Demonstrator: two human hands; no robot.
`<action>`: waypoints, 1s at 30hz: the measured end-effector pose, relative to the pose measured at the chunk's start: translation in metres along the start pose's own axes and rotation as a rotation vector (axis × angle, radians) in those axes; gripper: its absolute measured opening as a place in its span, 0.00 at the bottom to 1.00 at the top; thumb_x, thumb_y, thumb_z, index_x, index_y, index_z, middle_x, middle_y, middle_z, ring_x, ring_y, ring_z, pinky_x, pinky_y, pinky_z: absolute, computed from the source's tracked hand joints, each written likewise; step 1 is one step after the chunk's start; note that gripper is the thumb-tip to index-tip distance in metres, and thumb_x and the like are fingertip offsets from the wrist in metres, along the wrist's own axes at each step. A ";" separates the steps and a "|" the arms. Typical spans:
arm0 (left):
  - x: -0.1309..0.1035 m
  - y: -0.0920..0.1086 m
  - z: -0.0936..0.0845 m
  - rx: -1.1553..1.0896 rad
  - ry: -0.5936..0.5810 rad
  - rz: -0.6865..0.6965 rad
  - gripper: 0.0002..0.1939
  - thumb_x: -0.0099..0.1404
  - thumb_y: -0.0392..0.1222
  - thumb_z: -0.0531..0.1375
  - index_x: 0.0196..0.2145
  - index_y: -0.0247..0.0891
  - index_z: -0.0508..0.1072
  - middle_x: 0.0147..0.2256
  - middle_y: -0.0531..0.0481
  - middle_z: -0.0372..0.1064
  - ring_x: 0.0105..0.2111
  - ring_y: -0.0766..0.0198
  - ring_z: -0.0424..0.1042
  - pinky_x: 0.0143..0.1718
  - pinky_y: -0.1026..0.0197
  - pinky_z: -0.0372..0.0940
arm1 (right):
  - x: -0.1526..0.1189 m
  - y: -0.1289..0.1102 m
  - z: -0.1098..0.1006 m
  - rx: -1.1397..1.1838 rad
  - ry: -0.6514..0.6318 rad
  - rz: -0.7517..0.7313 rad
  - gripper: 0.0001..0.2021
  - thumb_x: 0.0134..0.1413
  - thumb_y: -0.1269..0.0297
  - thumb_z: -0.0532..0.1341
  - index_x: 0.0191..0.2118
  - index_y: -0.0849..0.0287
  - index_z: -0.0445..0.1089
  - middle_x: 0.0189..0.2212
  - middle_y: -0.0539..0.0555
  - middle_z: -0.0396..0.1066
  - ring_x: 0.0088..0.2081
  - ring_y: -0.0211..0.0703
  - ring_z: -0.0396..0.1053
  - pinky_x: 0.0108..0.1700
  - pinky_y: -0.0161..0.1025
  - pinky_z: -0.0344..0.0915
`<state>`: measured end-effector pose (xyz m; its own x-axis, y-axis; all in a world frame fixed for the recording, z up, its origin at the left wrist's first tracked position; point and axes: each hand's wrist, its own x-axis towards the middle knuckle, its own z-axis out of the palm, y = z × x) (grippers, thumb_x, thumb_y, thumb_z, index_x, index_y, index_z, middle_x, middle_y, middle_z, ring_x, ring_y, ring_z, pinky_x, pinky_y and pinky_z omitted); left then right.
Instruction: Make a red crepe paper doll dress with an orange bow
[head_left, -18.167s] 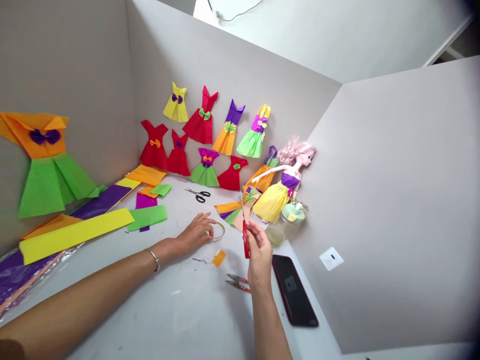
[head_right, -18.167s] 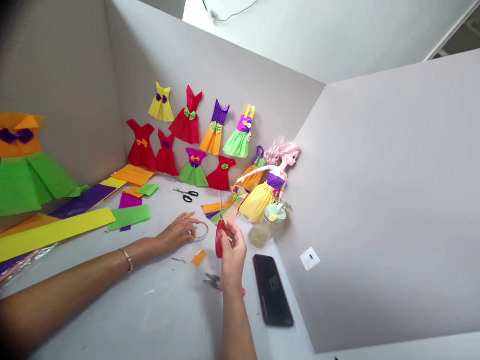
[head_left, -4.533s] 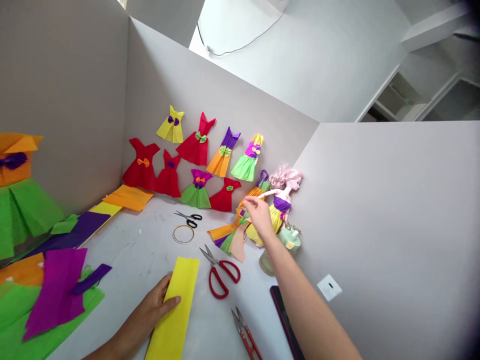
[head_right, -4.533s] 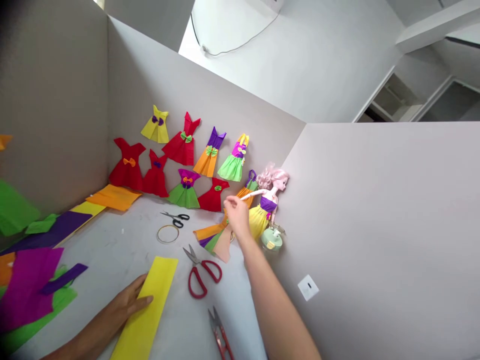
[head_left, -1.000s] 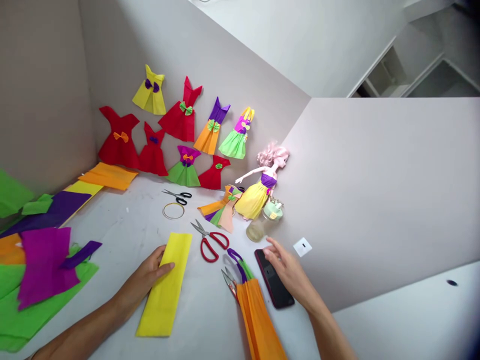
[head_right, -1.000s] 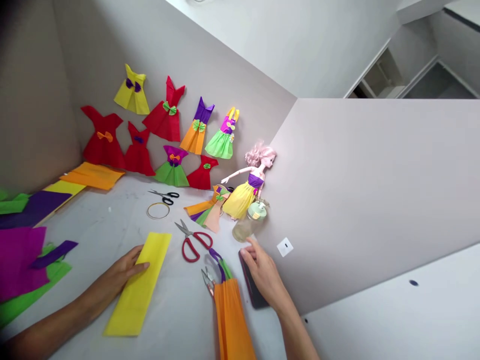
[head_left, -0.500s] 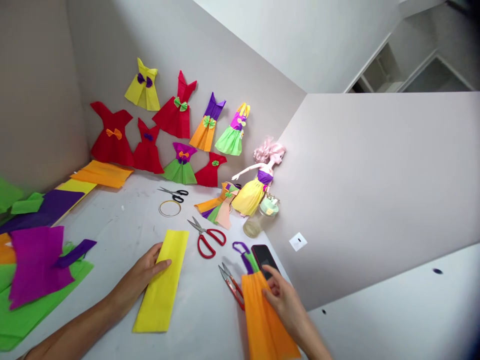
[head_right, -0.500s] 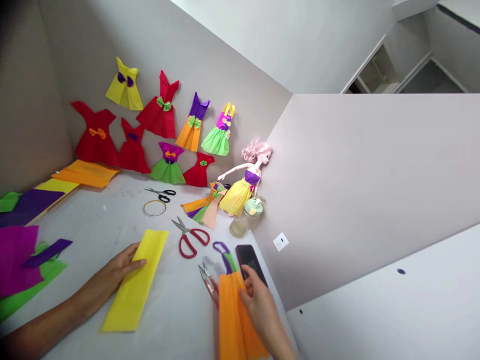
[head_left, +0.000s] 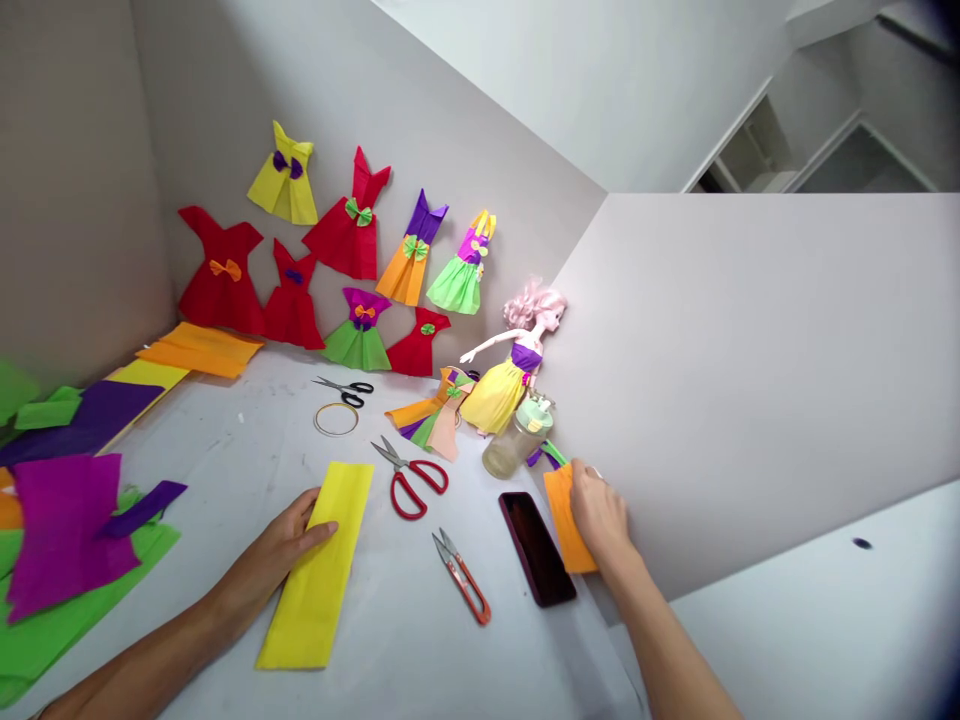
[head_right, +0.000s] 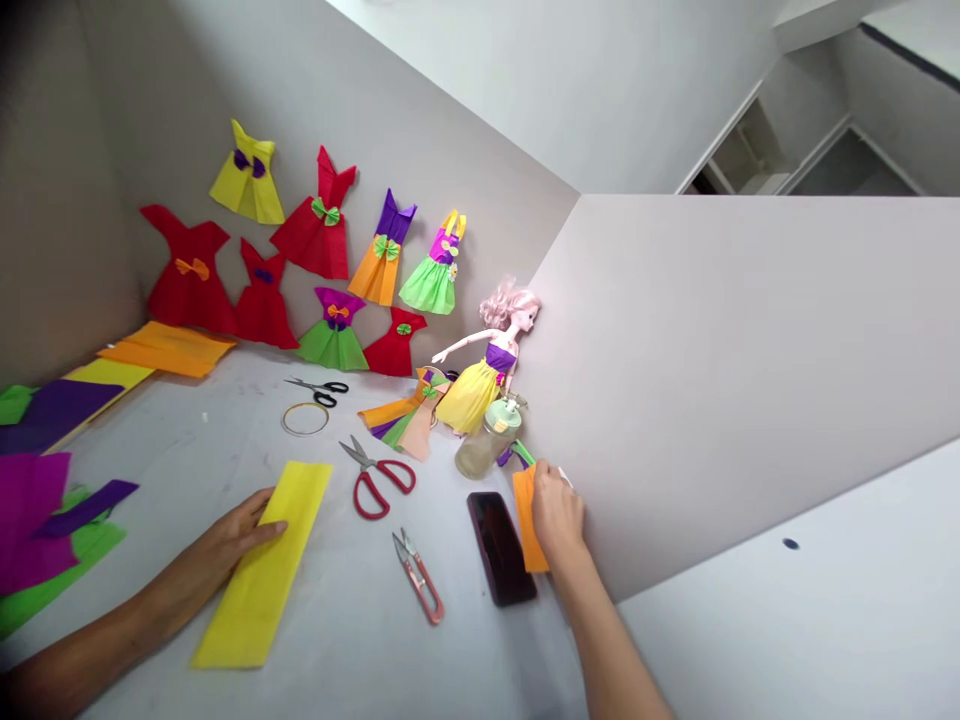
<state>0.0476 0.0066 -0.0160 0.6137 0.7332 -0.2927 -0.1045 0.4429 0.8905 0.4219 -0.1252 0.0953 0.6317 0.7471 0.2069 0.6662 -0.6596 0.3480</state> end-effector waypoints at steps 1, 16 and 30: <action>0.000 0.000 0.000 0.007 0.012 -0.007 0.35 0.59 0.51 0.65 0.60 0.43 0.58 0.49 0.45 0.73 0.31 0.58 0.77 0.30 0.61 0.70 | 0.012 -0.004 0.002 0.005 0.001 0.004 0.15 0.62 0.79 0.46 0.45 0.59 0.65 0.41 0.62 0.73 0.40 0.48 0.75 0.34 0.38 0.61; 0.008 -0.007 -0.004 0.000 -0.003 0.017 0.34 0.57 0.52 0.66 0.57 0.40 0.60 0.42 0.47 0.75 0.32 0.56 0.76 0.30 0.61 0.69 | 0.026 -0.019 0.011 0.185 -0.111 -0.084 0.11 0.65 0.66 0.51 0.42 0.61 0.70 0.42 0.64 0.75 0.45 0.55 0.73 0.41 0.43 0.63; 0.022 -0.021 -0.009 -0.012 -0.012 0.100 0.37 0.53 0.57 0.67 0.55 0.40 0.60 0.43 0.44 0.75 0.33 0.52 0.76 0.31 0.57 0.70 | 0.105 -0.105 -0.111 0.972 0.125 -0.389 0.15 0.58 0.57 0.54 0.37 0.60 0.74 0.32 0.53 0.77 0.31 0.41 0.73 0.34 0.35 0.66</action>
<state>0.0564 0.0179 -0.0438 0.6095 0.7675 -0.1986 -0.1751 0.3746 0.9105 0.3739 0.0314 0.1819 0.2974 0.8880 0.3508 0.8804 -0.1129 -0.4606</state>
